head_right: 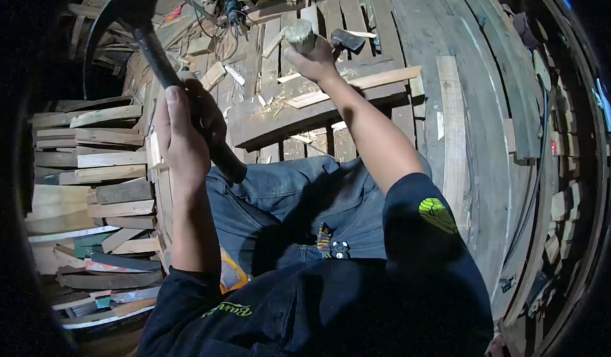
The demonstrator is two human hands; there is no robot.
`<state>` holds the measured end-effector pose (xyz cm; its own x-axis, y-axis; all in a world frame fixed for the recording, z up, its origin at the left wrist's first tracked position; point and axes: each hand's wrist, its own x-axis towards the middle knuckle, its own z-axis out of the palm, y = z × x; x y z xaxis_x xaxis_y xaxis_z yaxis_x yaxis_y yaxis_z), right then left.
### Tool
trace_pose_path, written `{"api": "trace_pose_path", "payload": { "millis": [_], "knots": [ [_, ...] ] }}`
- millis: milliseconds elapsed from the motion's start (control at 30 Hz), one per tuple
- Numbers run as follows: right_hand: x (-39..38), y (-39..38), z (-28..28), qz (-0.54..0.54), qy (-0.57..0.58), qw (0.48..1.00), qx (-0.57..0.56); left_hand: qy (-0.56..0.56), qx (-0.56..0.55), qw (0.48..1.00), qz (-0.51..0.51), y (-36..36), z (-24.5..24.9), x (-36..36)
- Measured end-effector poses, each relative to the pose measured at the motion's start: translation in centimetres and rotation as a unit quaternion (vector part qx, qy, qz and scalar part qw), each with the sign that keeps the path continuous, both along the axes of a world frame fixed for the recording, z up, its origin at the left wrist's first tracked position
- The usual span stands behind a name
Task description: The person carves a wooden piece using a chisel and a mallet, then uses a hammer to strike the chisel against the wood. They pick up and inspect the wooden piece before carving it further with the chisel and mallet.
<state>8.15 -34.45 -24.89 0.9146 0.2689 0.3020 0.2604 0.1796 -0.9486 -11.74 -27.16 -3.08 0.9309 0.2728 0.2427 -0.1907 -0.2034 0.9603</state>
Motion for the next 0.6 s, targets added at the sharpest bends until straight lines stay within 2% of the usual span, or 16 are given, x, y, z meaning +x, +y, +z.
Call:
{"api": "trace_pose_path", "payload": {
  "millis": [100, 167, 233, 300, 367, 400, 500, 567, 600],
  "knots": [
    [-0.1, -0.2, 0.1, 0.016, -0.014, 0.999, -0.049, 0.072, 0.043, 0.995, 0.057, -0.4, -1.3, 1.0],
    [-0.5, -0.2, 0.5, 0.011, -0.056, 0.998, -0.024, 0.135, 0.299, 0.941, 0.08, 0.0, -3.0, 1.5],
    [-0.8, -0.4, 0.9, 0.034, -0.069, 0.997, -0.005, 0.192, 0.303, 0.932, 0.057, 0.5, -5.0, 1.9],
    [-0.9, -0.6, 1.5, 0.006, -0.076, 0.997, -0.021, 0.17, 0.295, 0.938, 0.067, 0.8, -5.1, 1.9],
    [-0.8, -0.4, 1.0, 0.024, -0.087, 0.996, 0.003, 0.217, 0.126, 0.966, 0.055, 0.8, -2.2, 1.9],
    [-0.7, -0.1, 1.0, 0.019, -0.065, 0.998, -0.01, 0.174, 0.09, 0.979, 0.06, 0.4, -0.4, 1.9],
    [-0.9, 0.0, 0.9, -0.016, -0.124, 0.992, 0.006, -0.036, 0.151, 0.985, 0.078, 0.0, 6.2, 1.7],
    [-0.5, 0.3, 0.5, -0.026, -0.142, 0.989, 0.012, -0.147, 0.046, 0.987, 0.048, 0.6, 9.8, 1.3],
    [-0.6, 0.3, 0.7, -0.025, -0.143, 0.989, 0.007, -0.188, 0.042, 0.981, 0.029, 1.1, 11.4, 1.2]
  ]
}}
